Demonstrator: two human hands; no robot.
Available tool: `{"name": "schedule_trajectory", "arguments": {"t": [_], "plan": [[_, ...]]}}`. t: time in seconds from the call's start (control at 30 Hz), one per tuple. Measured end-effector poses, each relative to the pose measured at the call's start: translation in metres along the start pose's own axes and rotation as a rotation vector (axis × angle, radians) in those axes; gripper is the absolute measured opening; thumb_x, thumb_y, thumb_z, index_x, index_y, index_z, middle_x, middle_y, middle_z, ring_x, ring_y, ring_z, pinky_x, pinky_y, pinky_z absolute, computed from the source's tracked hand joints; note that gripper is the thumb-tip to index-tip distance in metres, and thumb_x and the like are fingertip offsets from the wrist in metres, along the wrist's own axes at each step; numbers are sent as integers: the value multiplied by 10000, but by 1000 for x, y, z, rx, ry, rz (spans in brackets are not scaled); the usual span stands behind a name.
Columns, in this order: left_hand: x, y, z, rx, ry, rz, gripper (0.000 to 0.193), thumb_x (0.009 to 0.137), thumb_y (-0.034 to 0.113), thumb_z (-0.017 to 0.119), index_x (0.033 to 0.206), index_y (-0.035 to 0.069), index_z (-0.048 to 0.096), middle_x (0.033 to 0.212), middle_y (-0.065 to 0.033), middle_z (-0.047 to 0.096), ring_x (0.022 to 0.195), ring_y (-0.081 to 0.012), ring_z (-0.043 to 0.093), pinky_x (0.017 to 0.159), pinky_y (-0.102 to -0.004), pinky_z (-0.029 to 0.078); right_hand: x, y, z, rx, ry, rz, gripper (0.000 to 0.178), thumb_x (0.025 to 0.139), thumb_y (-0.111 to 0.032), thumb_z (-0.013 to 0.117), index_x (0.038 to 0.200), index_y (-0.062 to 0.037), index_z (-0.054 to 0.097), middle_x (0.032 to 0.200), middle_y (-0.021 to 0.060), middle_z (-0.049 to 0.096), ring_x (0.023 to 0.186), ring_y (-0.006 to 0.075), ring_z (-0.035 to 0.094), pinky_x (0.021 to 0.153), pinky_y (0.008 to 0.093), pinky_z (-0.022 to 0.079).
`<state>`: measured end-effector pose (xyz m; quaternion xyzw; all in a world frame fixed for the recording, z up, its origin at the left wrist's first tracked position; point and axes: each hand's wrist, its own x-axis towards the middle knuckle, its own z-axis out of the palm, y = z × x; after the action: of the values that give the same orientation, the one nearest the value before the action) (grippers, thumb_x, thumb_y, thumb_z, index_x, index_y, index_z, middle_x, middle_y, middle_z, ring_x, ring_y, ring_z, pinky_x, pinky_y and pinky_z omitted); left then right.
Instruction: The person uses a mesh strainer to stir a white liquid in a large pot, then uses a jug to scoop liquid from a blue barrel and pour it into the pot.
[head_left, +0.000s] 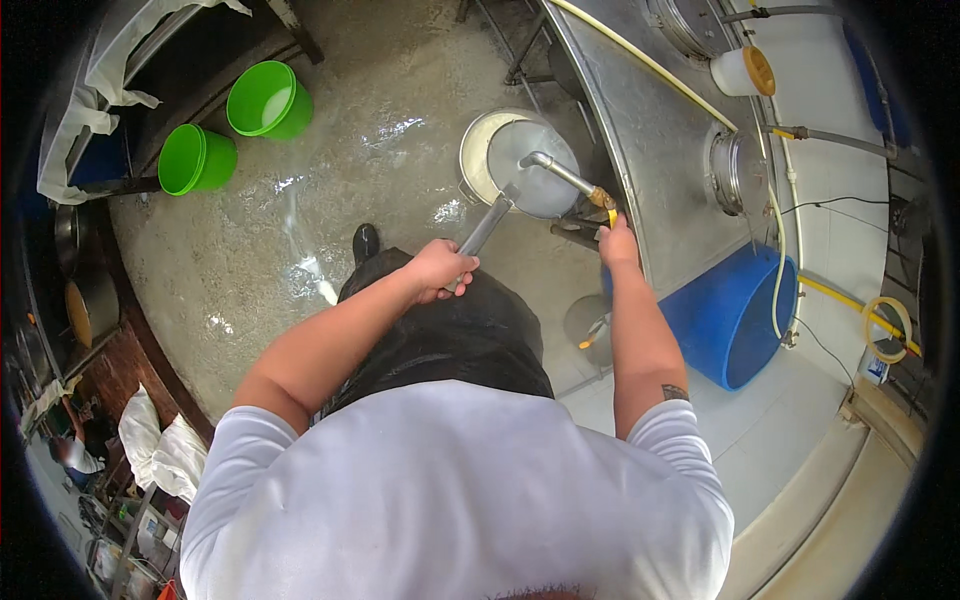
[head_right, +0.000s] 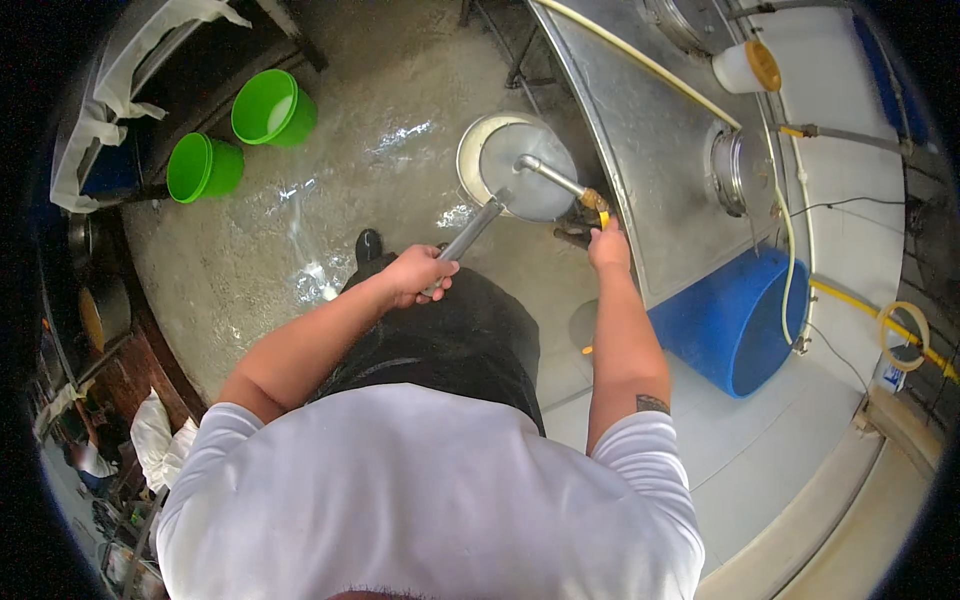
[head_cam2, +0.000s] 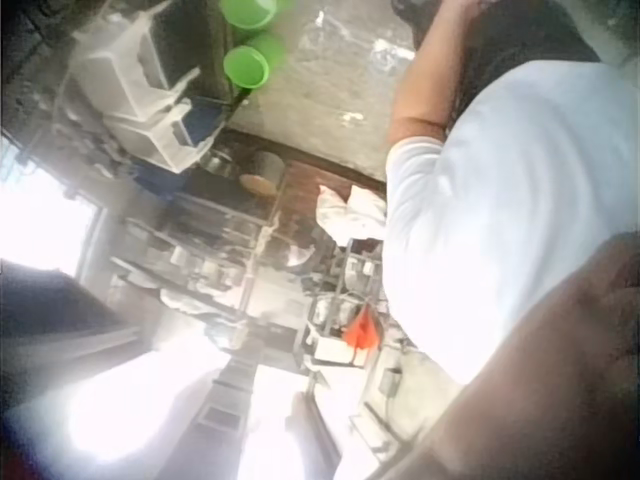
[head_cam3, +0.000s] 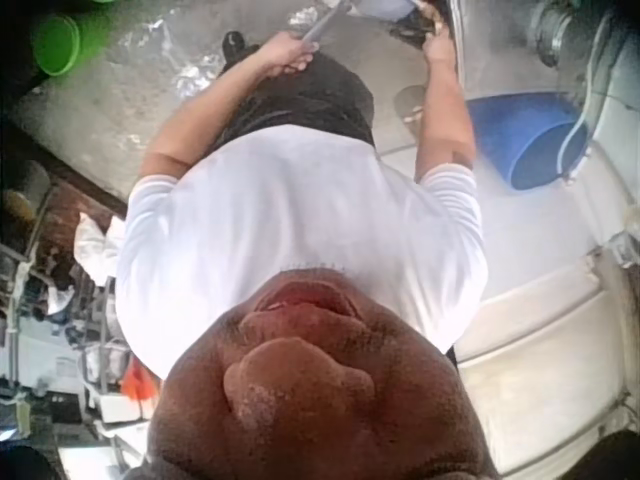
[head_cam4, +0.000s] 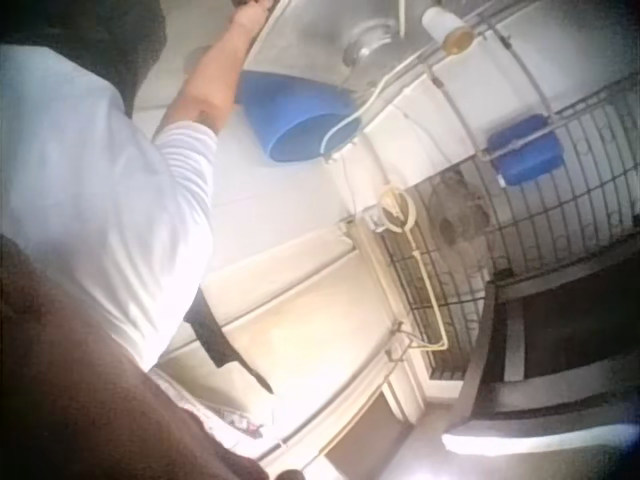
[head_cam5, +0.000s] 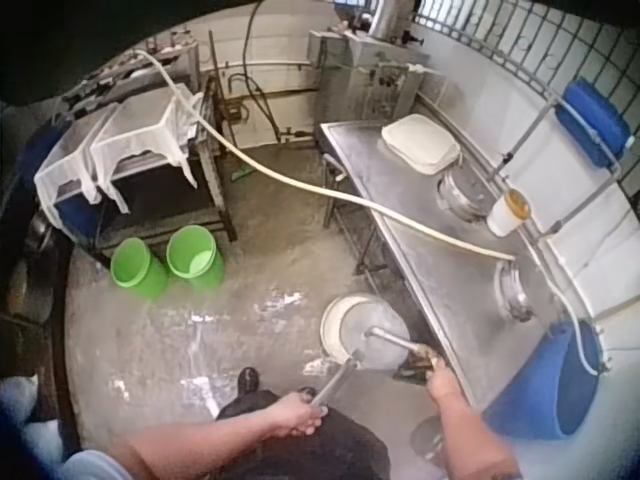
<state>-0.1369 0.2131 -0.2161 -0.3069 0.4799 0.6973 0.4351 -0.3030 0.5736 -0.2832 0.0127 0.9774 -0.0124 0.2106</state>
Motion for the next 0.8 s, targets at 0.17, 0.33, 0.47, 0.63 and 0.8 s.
{"name": "schedule_trajectory", "arguments": {"t": [0.17, 0.33, 0.47, 0.63, 0.8], "plan": [[1, -5, 0, -26, 3, 23, 211, 950, 202, 617, 1030, 29, 528, 768, -45, 577, 532, -126, 547, 385, -278, 320, -17, -4, 3, 155, 81, 153, 563, 936, -322, 601, 1373, -10, 432, 1155, 292, 615, 1064, 474, 602, 915, 532, 485], [8, -5, 1, -59, 1, 31, 217, 950, 204, 618, 1035, 28, 523, 763, -48, 575, 535, -132, 549, 379, -279, 314, -34, -12, 6, 180, 204, 137, 528, 931, -294, 605, 1341, 4, 455, 1212, 307, 586, 1106, 470, 581, 939, 518, 476], [14, -5, 0, -62, -1, 18, 211, 949, 206, 618, 1019, 33, 520, 762, -48, 575, 531, -133, 546, 378, -279, 310, -33, -14, 6, 162, 276, 136, 530, 926, -287, 610, 1340, 0, 446, 1224, 297, 573, 1111, 466, 573, 939, 518, 478], [13, -3, -2, -73, 9, 14, 192, 949, 204, 615, 1009, 47, 521, 760, -43, 576, 529, -133, 548, 384, -281, 315, -45, -36, -6, 195, 276, 137, 575, 922, -290, 616, 1372, 11, 423, 1312, 301, 516, 1161, 465, 549, 978, 504, 465], [11, 1, 5, -64, 14, 16, 173, 954, 196, 602, 1006, 56, 515, 756, -38, 572, 528, -136, 550, 392, -281, 325, -50, -31, 22, 381, 469, 156, 728, 904, -302, 651, 1451, 52, 328, 1454, 327, 380, 1338, 459, 407, 1113, 462, 366]]}}
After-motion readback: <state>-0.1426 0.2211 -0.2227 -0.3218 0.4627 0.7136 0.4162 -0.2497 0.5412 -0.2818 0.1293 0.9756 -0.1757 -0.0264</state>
